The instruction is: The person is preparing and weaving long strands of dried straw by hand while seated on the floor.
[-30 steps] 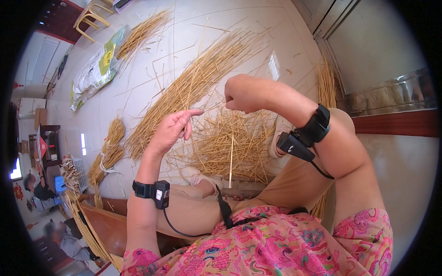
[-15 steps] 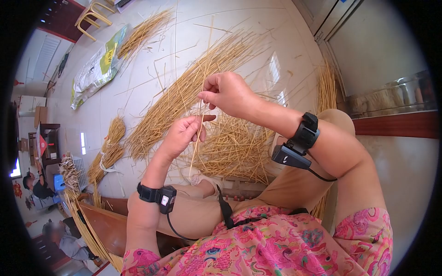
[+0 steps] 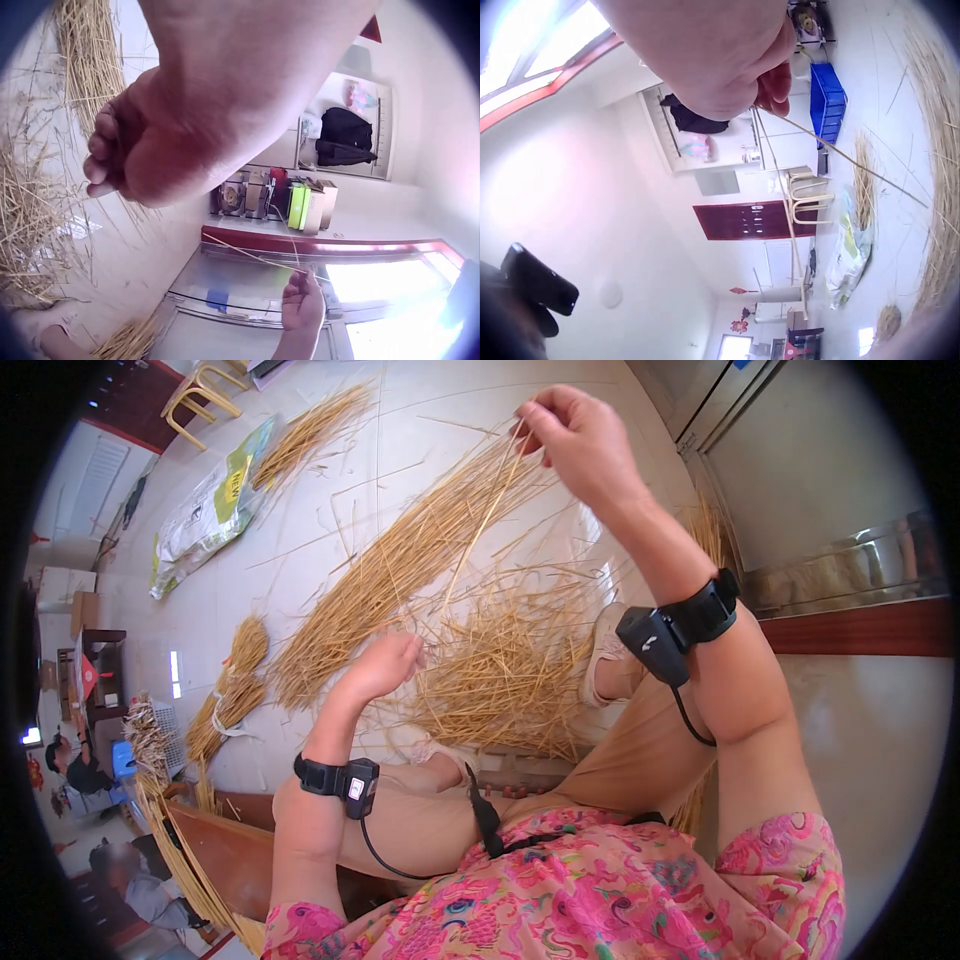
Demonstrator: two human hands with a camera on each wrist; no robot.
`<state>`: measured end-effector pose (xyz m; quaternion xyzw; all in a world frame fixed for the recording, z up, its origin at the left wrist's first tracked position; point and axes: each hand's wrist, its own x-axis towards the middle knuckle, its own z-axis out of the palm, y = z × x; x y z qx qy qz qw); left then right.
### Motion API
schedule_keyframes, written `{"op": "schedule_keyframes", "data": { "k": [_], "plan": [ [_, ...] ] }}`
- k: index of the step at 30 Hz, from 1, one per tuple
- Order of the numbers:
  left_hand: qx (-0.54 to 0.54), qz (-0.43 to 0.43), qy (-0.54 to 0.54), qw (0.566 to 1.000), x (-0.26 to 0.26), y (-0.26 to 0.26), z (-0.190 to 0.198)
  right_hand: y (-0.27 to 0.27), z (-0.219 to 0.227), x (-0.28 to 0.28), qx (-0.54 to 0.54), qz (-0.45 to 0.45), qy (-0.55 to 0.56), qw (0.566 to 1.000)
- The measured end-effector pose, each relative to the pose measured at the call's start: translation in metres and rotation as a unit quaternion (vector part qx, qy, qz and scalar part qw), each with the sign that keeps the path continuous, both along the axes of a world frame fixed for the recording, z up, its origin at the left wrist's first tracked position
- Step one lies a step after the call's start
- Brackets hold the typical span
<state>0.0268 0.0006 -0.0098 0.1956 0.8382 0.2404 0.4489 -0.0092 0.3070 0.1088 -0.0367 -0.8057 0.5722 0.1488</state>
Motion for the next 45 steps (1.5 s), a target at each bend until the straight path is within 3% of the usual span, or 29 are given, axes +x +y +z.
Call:
{"op": "schedule_keyframes", "data": {
  "k": [1,4,7,12,17,19,22,25,27,31,36,38,40,42,44,45],
  "plan": [
    [-0.063,-0.061,0.002,0.996,0.000,0.000,-0.001,0.008,0.003,-0.001,0.015,-0.008,0.016,1.000],
    [0.019,-0.117,0.017,0.993,0.022,-0.001,0.007,0.018,0.012,0.000,0.059,-0.028,0.027,0.998],
    [-0.007,-0.141,0.109,0.984,0.023,0.001,-0.008,0.030,0.033,0.007,0.113,-0.058,0.049,0.991],
    [-0.015,-0.076,0.172,0.982,0.005,-0.011,-0.013,0.114,0.061,0.029,0.192,-0.151,0.116,0.963],
    [-0.036,-0.092,0.123,0.988,0.006,-0.003,-0.008,0.218,0.055,0.096,0.433,-0.219,-0.063,0.872],
    [-0.032,-0.095,0.112,0.989,0.009,0.002,-0.007,0.253,0.026,0.130,0.463,-0.224,-0.140,0.846],
    [-0.036,-0.095,0.099,0.990,0.011,0.008,-0.002,0.312,-0.067,0.201,0.494,-0.203,-0.158,0.831],
    [-0.050,-0.091,0.094,0.990,0.011,0.013,-0.003,0.295,-0.160,0.296,0.430,-0.211,-0.361,0.800],
    [-0.052,-0.093,0.098,0.990,0.010,0.008,-0.006,0.245,-0.139,0.319,0.418,-0.154,-0.468,0.763],
    [-0.063,-0.091,0.100,0.989,0.009,0.007,-0.008,0.238,-0.194,0.383,0.448,-0.144,-0.473,0.745],
    [-0.046,-0.106,0.112,0.987,0.006,0.000,-0.025,0.247,-0.244,0.424,0.451,-0.058,-0.533,0.713],
    [-0.059,-0.101,0.096,0.989,0.006,-0.004,-0.040,0.264,-0.275,0.443,0.434,-0.008,-0.541,0.721],
    [-0.072,-0.113,0.086,0.987,0.007,-0.011,-0.059,0.298,-0.305,0.453,0.422,0.106,-0.454,0.778],
    [-0.069,-0.124,0.108,0.984,0.013,-0.019,-0.086,0.288,-0.252,0.409,0.466,0.085,-0.467,0.747],
    [-0.118,-0.152,0.081,0.978,0.016,-0.025,-0.113,0.280,-0.188,0.338,0.483,-0.030,-0.491,0.724],
    [-0.142,-0.168,0.069,0.973,0.015,-0.030,-0.126,0.265,-0.144,0.303,0.431,-0.074,-0.345,0.830]
  ]
}}
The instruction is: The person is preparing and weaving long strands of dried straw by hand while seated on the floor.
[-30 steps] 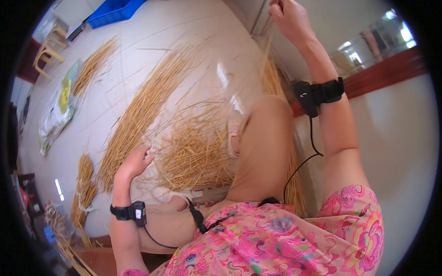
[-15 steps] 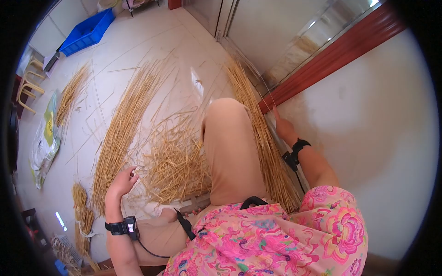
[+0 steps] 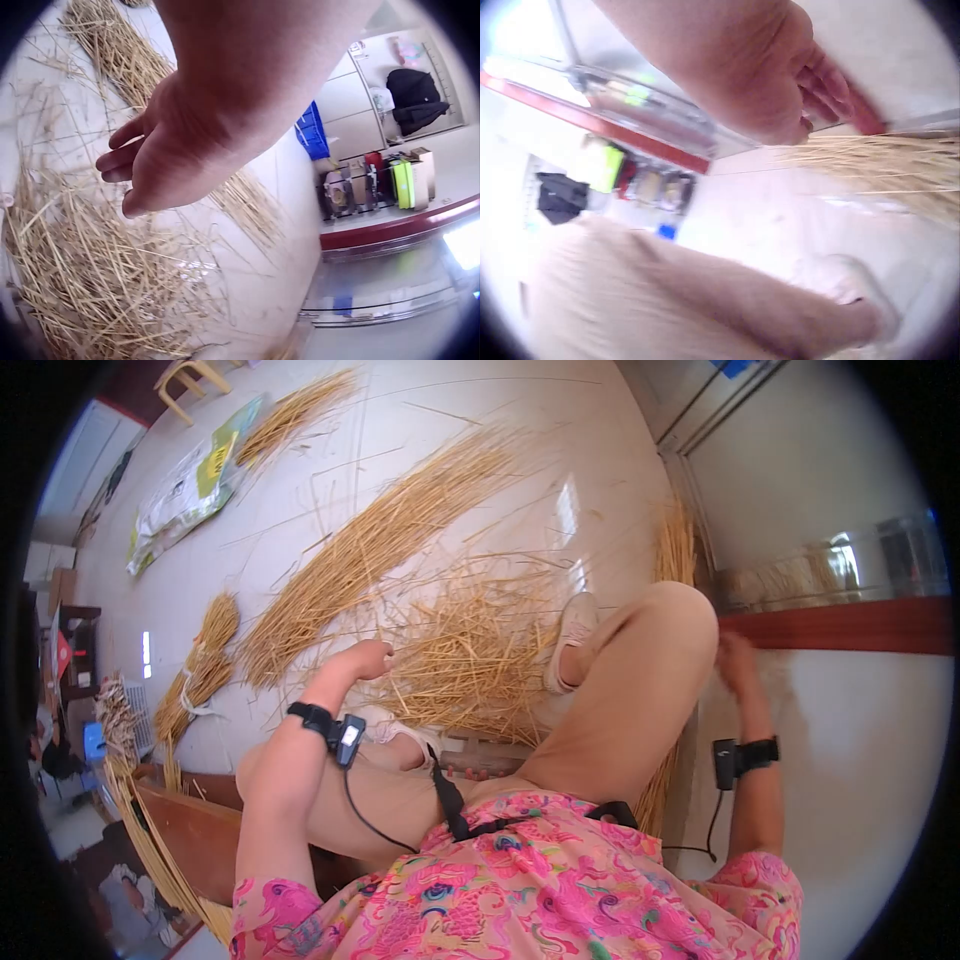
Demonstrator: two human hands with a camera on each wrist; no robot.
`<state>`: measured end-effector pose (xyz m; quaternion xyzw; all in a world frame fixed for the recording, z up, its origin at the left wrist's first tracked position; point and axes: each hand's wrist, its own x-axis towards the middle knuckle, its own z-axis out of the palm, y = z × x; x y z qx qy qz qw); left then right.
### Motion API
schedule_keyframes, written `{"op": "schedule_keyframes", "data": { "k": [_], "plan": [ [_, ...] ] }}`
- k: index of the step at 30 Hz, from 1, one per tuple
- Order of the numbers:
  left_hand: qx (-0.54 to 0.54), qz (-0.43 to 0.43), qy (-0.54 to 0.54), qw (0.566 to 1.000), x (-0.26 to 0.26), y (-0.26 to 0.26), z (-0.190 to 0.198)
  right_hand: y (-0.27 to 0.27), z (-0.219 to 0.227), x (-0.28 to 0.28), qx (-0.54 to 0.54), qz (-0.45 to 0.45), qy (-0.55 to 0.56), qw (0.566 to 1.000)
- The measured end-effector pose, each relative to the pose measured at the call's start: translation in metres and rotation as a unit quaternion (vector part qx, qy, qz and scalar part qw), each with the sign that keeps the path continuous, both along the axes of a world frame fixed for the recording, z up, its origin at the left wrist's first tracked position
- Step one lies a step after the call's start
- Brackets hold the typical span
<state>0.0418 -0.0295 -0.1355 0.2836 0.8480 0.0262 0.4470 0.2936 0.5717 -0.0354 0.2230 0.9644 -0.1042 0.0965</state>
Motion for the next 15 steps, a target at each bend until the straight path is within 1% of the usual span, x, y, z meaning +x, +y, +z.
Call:
{"op": "schedule_keyframes", "data": {
  "k": [1,2,3,5,6,7,9,11,13,14,15],
  "plan": [
    [0.000,0.010,0.003,1.000,-0.001,-0.006,-0.012,-0.023,0.045,-0.035,0.032,-0.004,0.115,0.993],
    [0.001,0.020,0.005,1.000,0.000,-0.011,-0.024,-0.064,0.101,-0.071,-0.057,-0.034,0.169,0.983],
    [0.004,0.029,0.007,1.000,0.002,-0.016,-0.034,-0.087,0.131,-0.095,-0.168,-0.069,0.218,0.959],
    [0.005,0.065,0.010,0.998,0.000,-0.019,-0.044,-0.166,0.198,-0.139,-0.275,-0.039,0.269,0.922],
    [0.006,0.082,0.010,0.997,0.001,-0.019,-0.047,-0.196,0.214,-0.155,-0.305,0.000,0.263,0.915],
    [0.012,0.103,0.011,0.995,0.003,-0.019,-0.049,-0.222,0.221,-0.171,-0.334,0.039,0.256,0.906],
    [0.023,0.145,0.017,0.989,0.002,-0.021,-0.051,-0.267,0.212,-0.201,-0.367,0.139,0.242,0.887],
    [0.026,0.166,0.017,0.986,0.001,-0.030,-0.063,-0.299,0.189,-0.229,-0.398,0.188,0.172,0.881],
    [0.018,0.189,0.036,0.981,-0.001,-0.039,-0.077,-0.321,0.165,-0.249,-0.357,0.227,0.151,0.893],
    [0.009,0.202,0.056,0.978,-0.003,-0.043,-0.083,-0.329,0.164,-0.255,-0.330,0.234,0.103,0.909],
    [-0.002,0.216,0.075,0.974,-0.006,-0.046,-0.085,-0.331,0.160,-0.259,-0.316,0.242,0.101,0.912]
  ]
}}
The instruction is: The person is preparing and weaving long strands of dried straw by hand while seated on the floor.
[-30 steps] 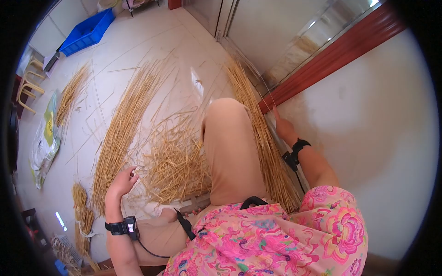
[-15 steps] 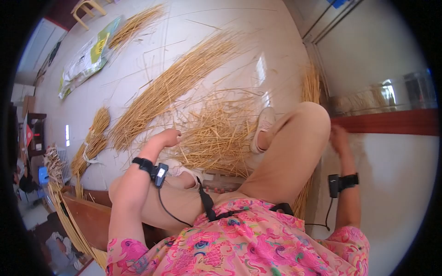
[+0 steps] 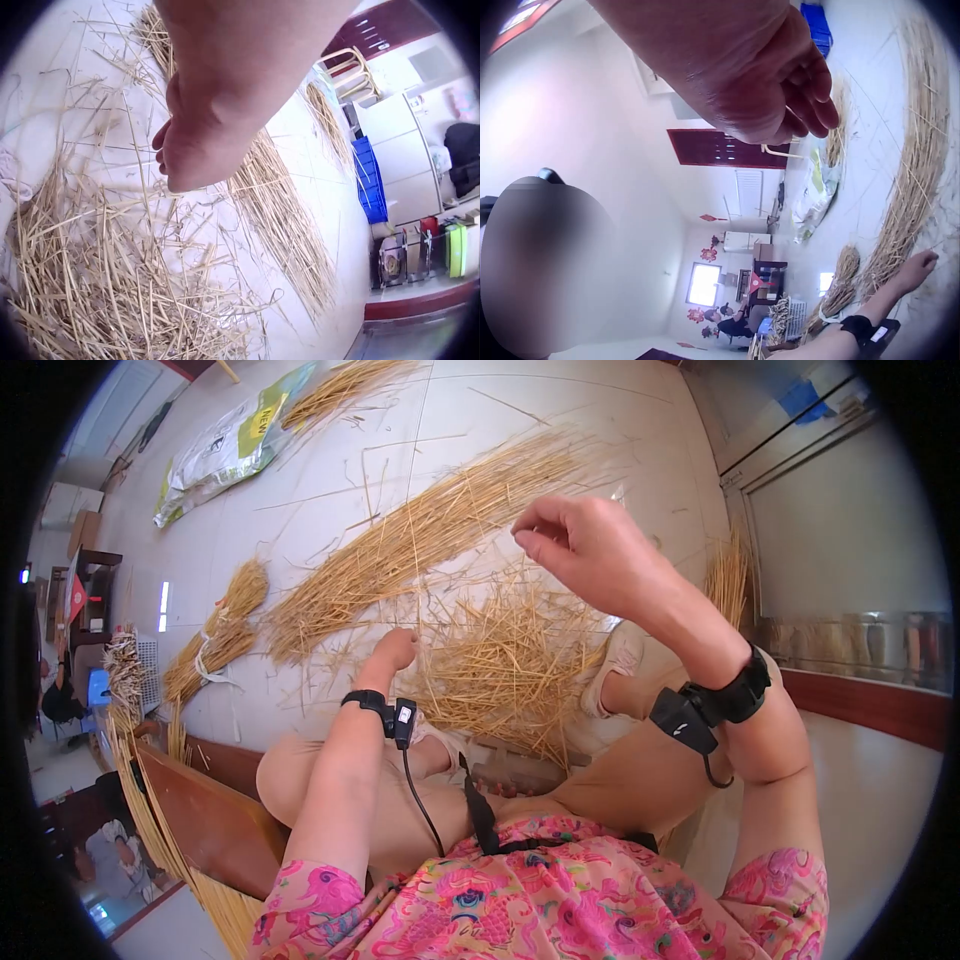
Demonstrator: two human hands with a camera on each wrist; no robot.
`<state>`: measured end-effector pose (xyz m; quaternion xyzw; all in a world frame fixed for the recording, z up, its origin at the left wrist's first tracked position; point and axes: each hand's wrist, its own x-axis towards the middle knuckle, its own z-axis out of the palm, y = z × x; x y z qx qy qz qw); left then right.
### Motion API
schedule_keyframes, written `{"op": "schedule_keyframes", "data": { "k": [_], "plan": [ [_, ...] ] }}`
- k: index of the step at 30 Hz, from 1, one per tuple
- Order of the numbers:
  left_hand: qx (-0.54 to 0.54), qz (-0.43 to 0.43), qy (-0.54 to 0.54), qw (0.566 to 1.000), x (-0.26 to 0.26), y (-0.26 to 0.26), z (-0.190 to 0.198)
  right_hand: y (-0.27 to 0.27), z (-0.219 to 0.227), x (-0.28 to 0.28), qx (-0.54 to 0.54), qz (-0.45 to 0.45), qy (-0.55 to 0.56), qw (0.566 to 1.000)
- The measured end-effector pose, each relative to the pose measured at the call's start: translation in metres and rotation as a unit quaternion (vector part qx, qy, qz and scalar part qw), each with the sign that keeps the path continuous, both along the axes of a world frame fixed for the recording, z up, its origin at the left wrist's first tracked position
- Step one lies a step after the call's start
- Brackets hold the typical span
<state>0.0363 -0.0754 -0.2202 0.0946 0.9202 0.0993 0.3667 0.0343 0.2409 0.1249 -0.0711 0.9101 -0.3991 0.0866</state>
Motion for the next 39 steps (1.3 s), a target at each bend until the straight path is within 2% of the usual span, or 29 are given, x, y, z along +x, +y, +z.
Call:
{"op": "schedule_keyframes", "data": {
  "k": [3,6,9,12,15,18,19,23,25,27,30,33,36,39],
  "plan": [
    [0.015,0.079,0.155,0.985,-0.008,-0.005,-0.009,-0.001,-0.010,-0.006,0.034,0.013,0.006,0.999],
    [0.043,0.152,0.218,0.963,-0.029,-0.003,-0.019,-0.002,0.003,-0.011,0.036,-0.018,-0.038,0.998],
    [0.047,0.176,0.115,0.977,-0.051,0.012,0.010,0.003,-0.001,-0.019,0.054,-0.033,-0.034,0.997],
    [0.120,0.105,-0.007,0.987,-0.064,0.016,-0.028,0.006,-0.010,-0.022,0.086,-0.023,-0.010,0.996],
    [0.167,0.066,0.033,0.983,-0.058,0.026,-0.048,0.004,-0.012,-0.021,0.105,-0.023,-0.007,0.994],
    [0.064,0.180,0.087,0.978,-0.066,0.039,-0.048,0.004,-0.016,-0.023,0.103,-0.018,-0.002,0.995],
    [0.069,0.189,0.102,0.974,-0.069,0.037,-0.055,0.003,-0.015,-0.023,0.104,-0.016,-0.004,0.994],
    [0.114,0.209,0.190,0.953,-0.088,0.018,-0.073,0.001,-0.011,-0.022,0.102,-0.021,-0.013,0.994],
    [0.146,0.209,0.231,0.939,-0.094,0.015,-0.069,0.001,-0.013,-0.022,0.100,-0.022,-0.005,0.995],
    [0.176,0.204,0.250,0.930,-0.095,0.009,-0.063,0.000,-0.013,-0.021,0.104,-0.017,0.009,0.994],
    [0.204,0.238,0.212,0.926,-0.090,0.006,-0.060,-0.003,-0.011,-0.021,0.096,-0.024,-0.004,0.995],
    [0.158,0.196,0.229,0.940,-0.083,0.002,-0.060,-0.004,-0.012,-0.021,0.099,-0.017,0.000,0.995],
    [0.049,0.200,0.268,0.941,-0.079,0.004,-0.060,-0.004,-0.011,-0.020,0.109,-0.008,0.008,0.994],
    [0.033,0.173,0.277,0.945,-0.079,-0.004,-0.055,-0.004,-0.012,-0.020,0.101,-0.024,-0.011,0.995]
  ]
}}
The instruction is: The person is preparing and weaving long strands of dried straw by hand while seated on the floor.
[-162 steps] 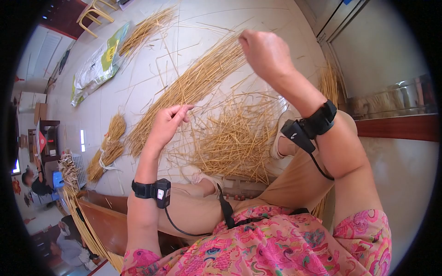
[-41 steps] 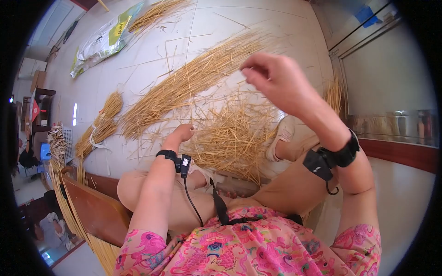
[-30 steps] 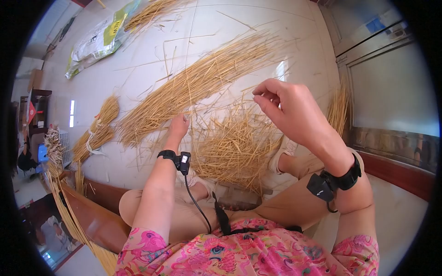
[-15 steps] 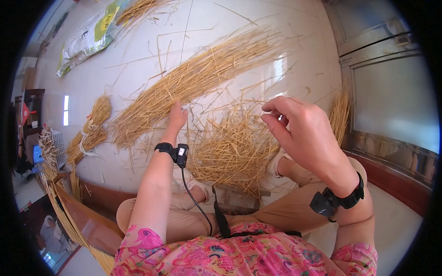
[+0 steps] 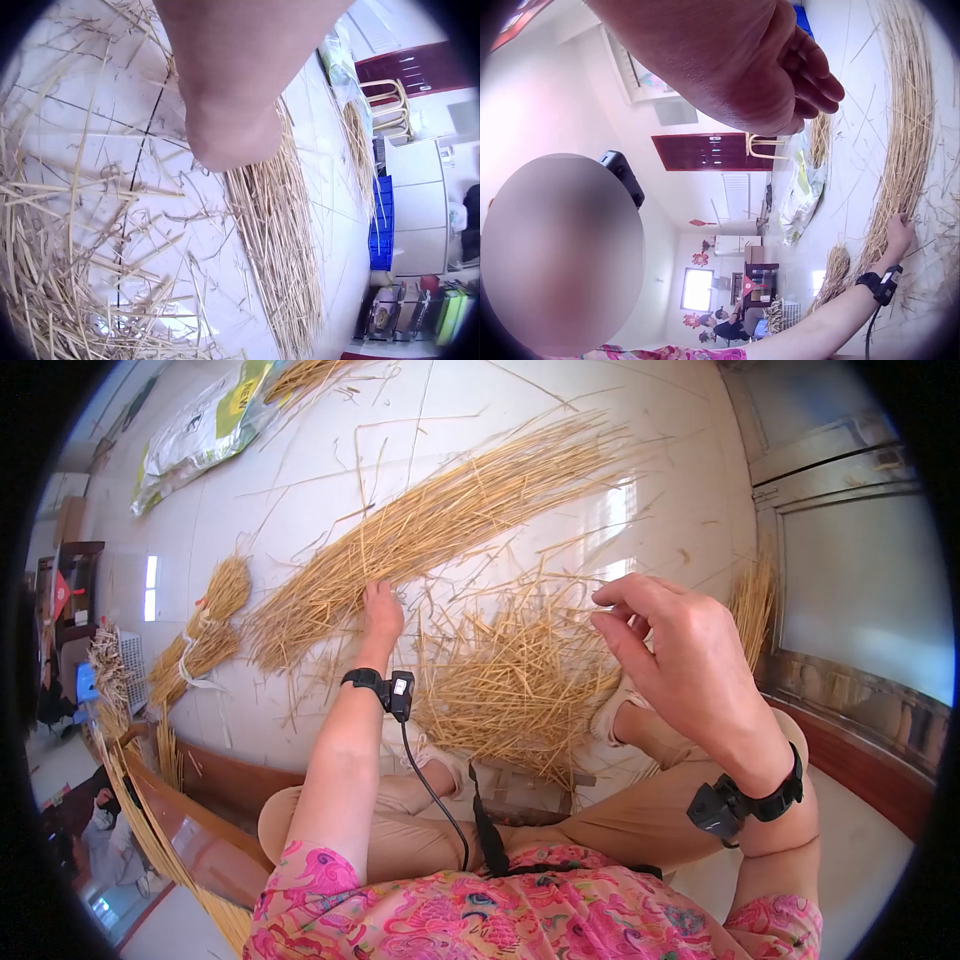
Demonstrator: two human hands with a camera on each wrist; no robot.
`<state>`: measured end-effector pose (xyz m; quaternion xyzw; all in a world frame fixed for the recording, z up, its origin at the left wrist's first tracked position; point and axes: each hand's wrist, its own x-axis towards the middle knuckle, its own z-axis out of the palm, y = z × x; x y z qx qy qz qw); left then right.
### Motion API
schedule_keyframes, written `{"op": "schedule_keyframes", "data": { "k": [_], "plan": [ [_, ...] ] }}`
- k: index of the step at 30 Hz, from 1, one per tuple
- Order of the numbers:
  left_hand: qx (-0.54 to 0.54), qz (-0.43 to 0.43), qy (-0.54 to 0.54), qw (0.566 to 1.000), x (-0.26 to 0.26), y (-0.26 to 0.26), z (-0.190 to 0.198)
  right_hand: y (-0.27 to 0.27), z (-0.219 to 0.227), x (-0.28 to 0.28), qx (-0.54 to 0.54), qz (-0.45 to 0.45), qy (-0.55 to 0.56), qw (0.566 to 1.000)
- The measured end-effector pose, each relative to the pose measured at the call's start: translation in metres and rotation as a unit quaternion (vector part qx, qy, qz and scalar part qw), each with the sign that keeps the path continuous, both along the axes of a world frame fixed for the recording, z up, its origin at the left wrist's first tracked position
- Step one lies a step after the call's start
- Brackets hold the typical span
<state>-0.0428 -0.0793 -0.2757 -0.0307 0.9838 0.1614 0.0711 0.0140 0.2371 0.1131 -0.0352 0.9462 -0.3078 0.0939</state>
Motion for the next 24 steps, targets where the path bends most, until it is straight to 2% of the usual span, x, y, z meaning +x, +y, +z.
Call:
{"op": "schedule_keyframes", "data": {
  "k": [3,6,9,12,15,18,21,24],
  "plan": [
    [0.064,-0.071,0.065,0.993,0.009,-0.002,0.013,-0.001,0.000,0.000,0.000,0.001,0.001,1.000],
    [0.061,-0.035,0.035,0.997,0.025,0.003,0.024,-0.003,-0.001,0.001,0.008,-0.003,-0.006,1.000],
    [0.068,0.071,0.056,0.994,0.050,0.005,0.031,-0.005,-0.003,0.002,0.015,0.010,0.003,1.000],
    [0.070,0.180,0.020,0.981,0.078,-0.016,-0.001,-0.008,-0.002,0.002,0.018,0.015,-0.006,1.000],
    [0.040,0.307,0.003,0.951,0.094,-0.029,0.000,-0.010,-0.002,0.002,0.014,0.028,0.006,1.000],
    [-0.002,0.348,0.059,0.936,0.093,-0.048,0.012,-0.012,-0.002,0.002,-0.005,0.031,0.012,0.999],
    [-0.045,0.297,0.041,0.953,0.085,-0.070,0.010,-0.011,-0.003,0.001,-0.004,0.027,0.012,1.000],
    [-0.045,0.220,-0.030,0.974,0.077,-0.103,-0.012,-0.009,-0.005,0.000,-0.005,0.038,0.020,0.999]
  ]
}}
